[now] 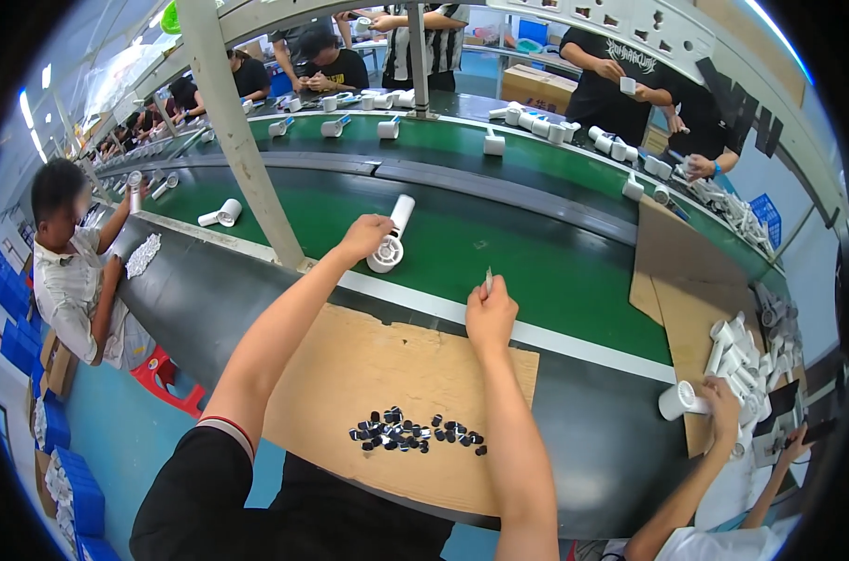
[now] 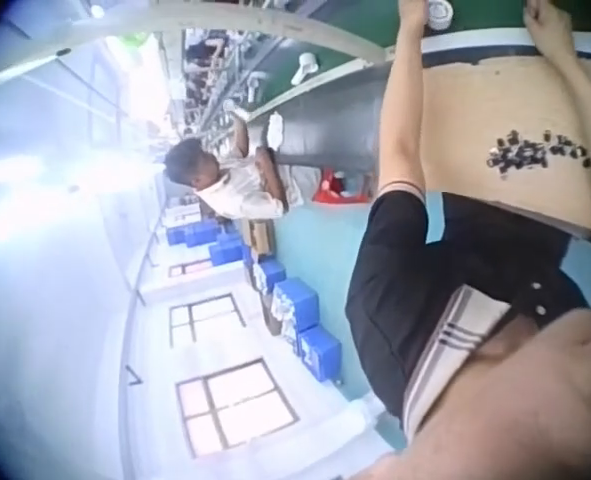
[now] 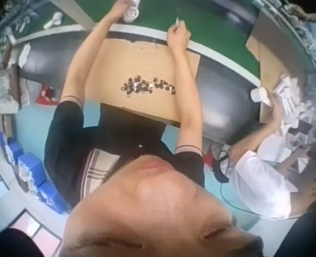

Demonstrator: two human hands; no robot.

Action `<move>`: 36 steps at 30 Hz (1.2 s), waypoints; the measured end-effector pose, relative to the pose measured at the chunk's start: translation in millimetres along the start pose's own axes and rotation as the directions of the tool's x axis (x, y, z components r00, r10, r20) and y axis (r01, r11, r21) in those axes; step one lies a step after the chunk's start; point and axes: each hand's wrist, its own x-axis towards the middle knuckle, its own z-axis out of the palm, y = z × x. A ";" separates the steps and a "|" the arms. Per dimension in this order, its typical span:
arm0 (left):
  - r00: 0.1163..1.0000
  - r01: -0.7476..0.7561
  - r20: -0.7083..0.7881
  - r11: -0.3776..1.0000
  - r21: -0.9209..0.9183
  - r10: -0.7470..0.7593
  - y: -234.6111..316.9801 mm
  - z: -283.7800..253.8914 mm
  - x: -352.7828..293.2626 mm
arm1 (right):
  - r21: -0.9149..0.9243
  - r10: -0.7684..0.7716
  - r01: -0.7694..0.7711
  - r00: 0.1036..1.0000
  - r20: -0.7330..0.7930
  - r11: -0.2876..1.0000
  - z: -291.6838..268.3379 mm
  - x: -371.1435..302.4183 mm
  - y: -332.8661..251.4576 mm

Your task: The person takes handheld fan housings from a conveyor belt, installs components into them using a tool, and places them back onto the conveyor. The person then dispenses adhesive onto small pieces on a board with an applicator.

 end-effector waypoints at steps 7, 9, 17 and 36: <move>0.868 -0.199 -0.339 0.879 0.433 0.363 15.5 7.2 -16.0 | -0.103 0.079 -0.074 0.996 0.039 0.992 -14.5 0.8 16.1; 0.746 -0.385 -0.384 0.823 0.417 0.544 46.4 19.5 -47.6 | -0.098 0.051 -0.051 0.999 -0.002 0.994 -13.6 1.2 18.0; 0.970 -0.005 0.216 0.895 -0.446 0.113 76.3 72.0 -140.8 | -0.010 0.048 -0.048 0.998 -0.030 0.999 -5.6 4.4 14.1; 0.964 -0.109 0.166 0.875 -0.472 0.209 62.7 70.3 -136.2 | -0.930 0.469 -0.352 0.808 -0.358 -0.103 -333.8 2.3 57.9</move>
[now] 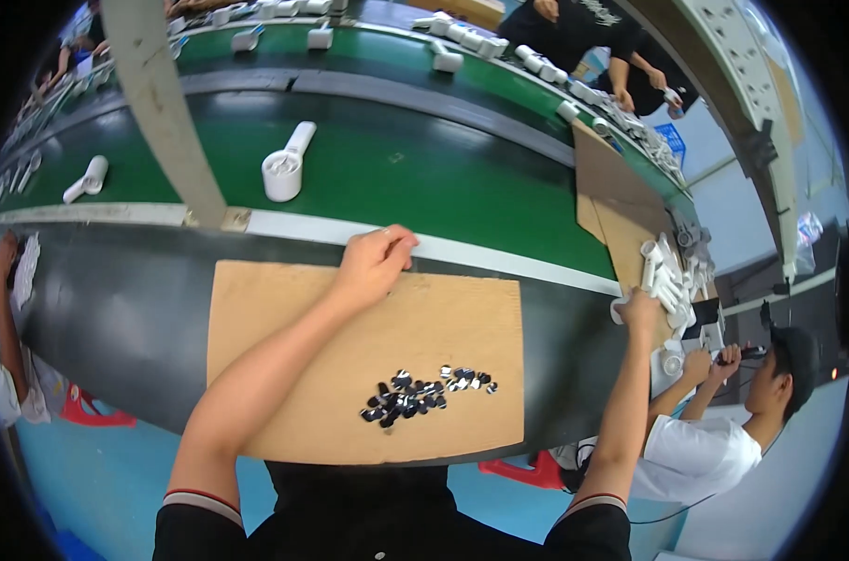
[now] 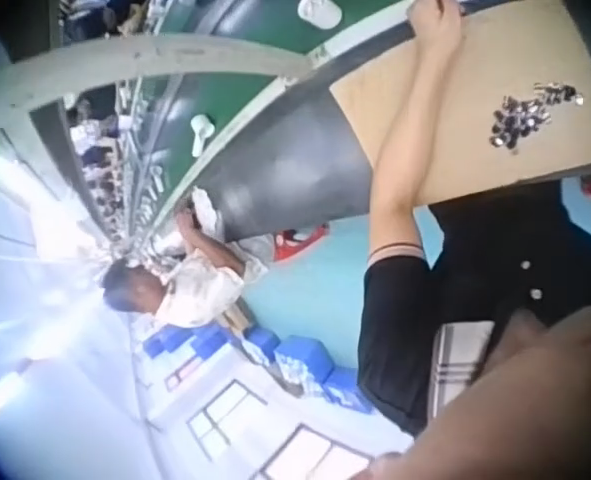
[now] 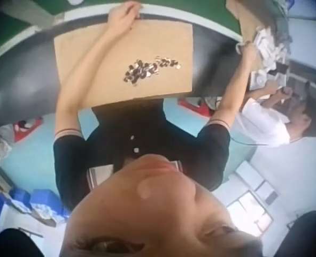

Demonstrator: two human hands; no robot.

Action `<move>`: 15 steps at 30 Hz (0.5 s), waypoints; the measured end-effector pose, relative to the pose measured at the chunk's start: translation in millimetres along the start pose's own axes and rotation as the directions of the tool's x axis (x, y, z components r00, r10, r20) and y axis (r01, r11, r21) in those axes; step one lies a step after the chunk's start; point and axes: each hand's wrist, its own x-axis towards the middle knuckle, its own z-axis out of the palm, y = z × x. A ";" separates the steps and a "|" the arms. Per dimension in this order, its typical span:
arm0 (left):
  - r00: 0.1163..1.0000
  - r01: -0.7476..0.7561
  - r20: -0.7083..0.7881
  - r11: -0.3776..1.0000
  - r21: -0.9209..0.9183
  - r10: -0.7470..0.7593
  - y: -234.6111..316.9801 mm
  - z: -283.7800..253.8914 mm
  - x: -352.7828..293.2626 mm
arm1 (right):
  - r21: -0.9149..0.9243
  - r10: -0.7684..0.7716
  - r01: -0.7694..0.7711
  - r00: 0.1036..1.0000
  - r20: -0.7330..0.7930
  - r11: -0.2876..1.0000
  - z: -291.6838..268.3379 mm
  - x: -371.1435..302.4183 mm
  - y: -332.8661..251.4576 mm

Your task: The person takes handheld fan housings from a conveyor belt, installs components into them using a tool, and places them back onto the conveyor. The person then dispenses adhesive onto small pieces on a board with an applicator.

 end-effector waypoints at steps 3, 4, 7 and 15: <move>1.000 0.004 -0.028 1.000 -0.004 -0.004 -6.3 -7.2 -5.3 | -0.188 -0.042 0.062 0.993 0.108 0.980 -1.6 6.2 -13.8; 1.000 -0.019 -0.007 0.999 -0.042 0.019 1.2 2.9 -1.4 | -0.207 0.003 0.010 0.998 0.062 0.978 5.6 22.4 28.2; 0.995 -0.094 -0.033 0.996 0.005 0.094 -14.5 -4.6 -2.9 | -0.281 -0.051 0.086 0.991 0.127 0.956 11.7 28.8 12.0; 0.994 -0.085 0.072 0.996 -0.002 0.085 9.6 3.5 -10.7 | 0.387 -0.353 0.446 0.890 -0.290 0.807 -46.0 -73.8 -64.4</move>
